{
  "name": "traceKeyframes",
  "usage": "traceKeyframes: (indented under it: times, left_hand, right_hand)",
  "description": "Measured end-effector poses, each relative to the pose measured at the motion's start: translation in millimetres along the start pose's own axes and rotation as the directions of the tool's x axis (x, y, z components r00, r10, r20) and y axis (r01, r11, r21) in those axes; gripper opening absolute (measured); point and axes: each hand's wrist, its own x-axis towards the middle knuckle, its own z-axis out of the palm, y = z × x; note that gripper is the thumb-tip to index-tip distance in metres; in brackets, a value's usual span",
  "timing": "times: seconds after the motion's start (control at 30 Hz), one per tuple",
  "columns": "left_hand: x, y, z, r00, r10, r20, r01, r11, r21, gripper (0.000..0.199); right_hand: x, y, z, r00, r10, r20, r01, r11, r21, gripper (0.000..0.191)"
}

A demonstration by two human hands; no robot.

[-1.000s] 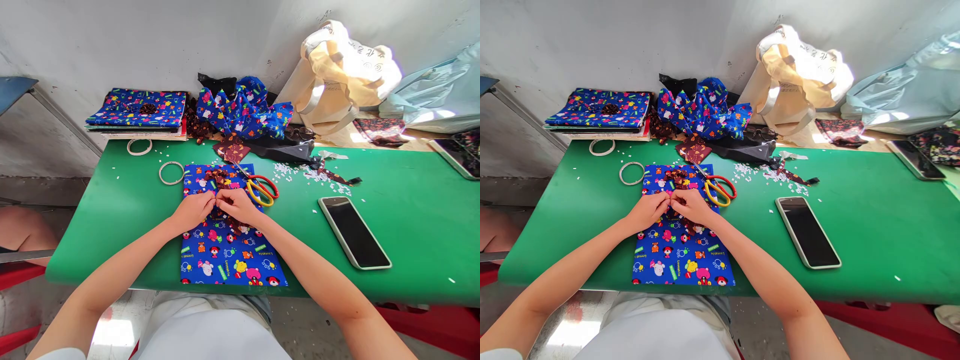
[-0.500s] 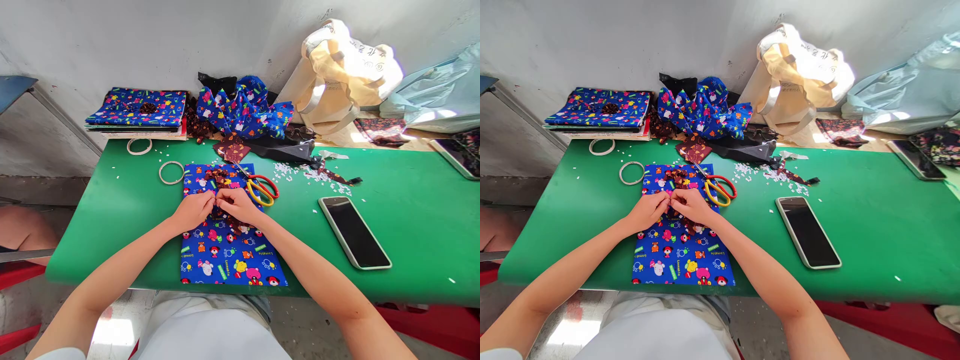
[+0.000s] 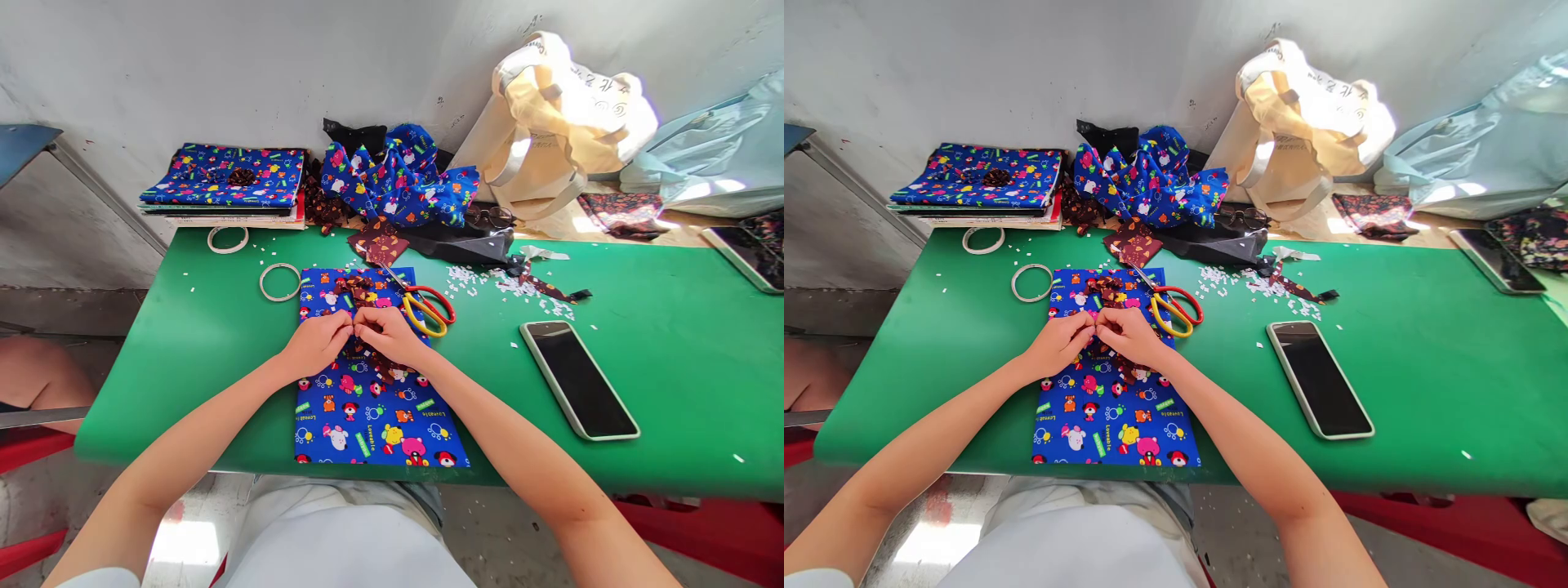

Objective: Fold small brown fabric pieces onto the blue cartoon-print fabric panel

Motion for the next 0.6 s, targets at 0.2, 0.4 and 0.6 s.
traceKeyframes:
  times: [0.2,0.4,0.6]
  left_hand:
    - [1.1,0.2,-2.8,1.000,-0.015,0.006,0.016,0.999,-0.050,0.019]
    - [2.8,0.0,-3.9,1.000,-0.022,-0.021,0.020,0.995,-0.093,0.019]
    - [3.9,0.8,-4.7,0.997,-0.050,-0.055,0.041,0.989,-0.144,0.015]
  right_hand:
    - [-0.8,1.7,0.3,0.998,-0.052,-0.021,0.052,0.999,-0.009,0.017]
    - [-0.8,2.8,3.5,0.987,-0.138,-0.078,0.131,0.987,-0.088,0.016]
    - [-2.4,2.4,6.1,0.973,-0.198,-0.121,0.168,0.961,-0.221,0.015]
